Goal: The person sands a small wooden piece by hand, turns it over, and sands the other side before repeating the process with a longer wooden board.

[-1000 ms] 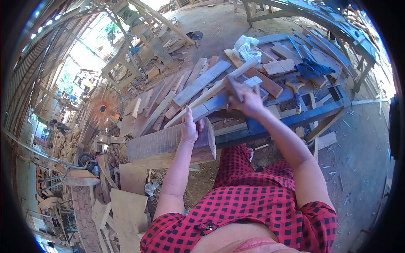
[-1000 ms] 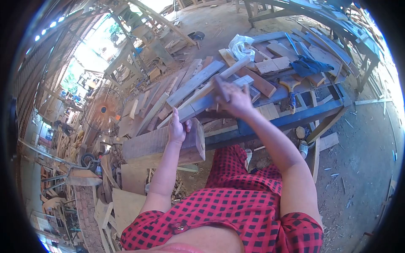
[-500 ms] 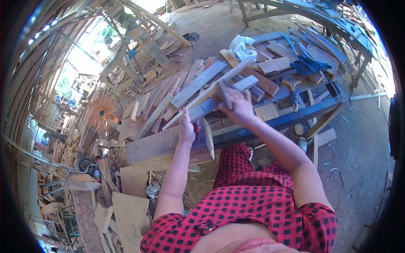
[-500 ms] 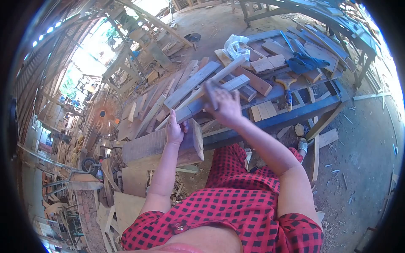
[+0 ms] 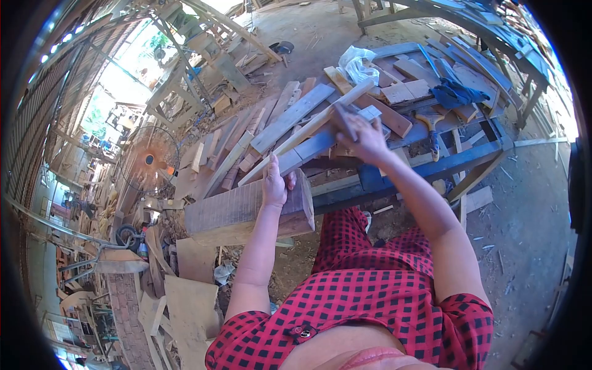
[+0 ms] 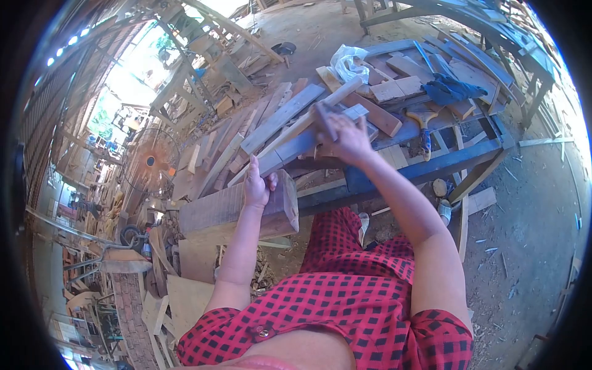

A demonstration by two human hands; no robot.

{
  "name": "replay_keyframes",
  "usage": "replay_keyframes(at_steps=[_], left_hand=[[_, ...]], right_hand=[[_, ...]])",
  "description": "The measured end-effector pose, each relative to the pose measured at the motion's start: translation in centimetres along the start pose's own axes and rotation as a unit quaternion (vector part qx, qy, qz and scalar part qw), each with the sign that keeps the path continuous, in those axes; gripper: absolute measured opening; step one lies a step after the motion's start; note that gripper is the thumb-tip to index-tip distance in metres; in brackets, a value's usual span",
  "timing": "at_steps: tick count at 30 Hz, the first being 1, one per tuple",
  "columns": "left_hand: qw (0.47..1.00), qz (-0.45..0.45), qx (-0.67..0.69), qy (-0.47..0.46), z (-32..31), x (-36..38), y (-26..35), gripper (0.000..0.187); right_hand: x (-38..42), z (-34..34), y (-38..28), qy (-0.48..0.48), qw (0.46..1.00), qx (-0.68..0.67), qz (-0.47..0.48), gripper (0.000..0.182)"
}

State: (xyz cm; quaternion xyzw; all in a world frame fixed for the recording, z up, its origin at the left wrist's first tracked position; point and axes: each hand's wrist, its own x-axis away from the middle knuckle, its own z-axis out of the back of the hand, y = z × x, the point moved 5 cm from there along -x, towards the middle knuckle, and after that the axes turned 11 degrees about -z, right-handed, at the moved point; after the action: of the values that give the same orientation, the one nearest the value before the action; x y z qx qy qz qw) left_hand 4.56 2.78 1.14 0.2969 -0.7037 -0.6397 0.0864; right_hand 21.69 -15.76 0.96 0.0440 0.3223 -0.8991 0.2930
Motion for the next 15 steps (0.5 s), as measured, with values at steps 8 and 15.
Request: replay_keyframes(at_steps=[8, 15], left_hand=[[1.000, 0.017, 0.000, 0.010, 0.1, -0.1, -0.2, 0.051], [1.000, 0.002, 0.026, 0.012, 0.2, -0.2, -0.4, 0.051]], right_hand=[[-3.5, 0.8, 6.7, 0.004, 0.989, 0.044, -0.141, 0.067], [1.4, 0.2, -3.6, 0.016, 1.000, -0.001, 0.003, 0.072]])
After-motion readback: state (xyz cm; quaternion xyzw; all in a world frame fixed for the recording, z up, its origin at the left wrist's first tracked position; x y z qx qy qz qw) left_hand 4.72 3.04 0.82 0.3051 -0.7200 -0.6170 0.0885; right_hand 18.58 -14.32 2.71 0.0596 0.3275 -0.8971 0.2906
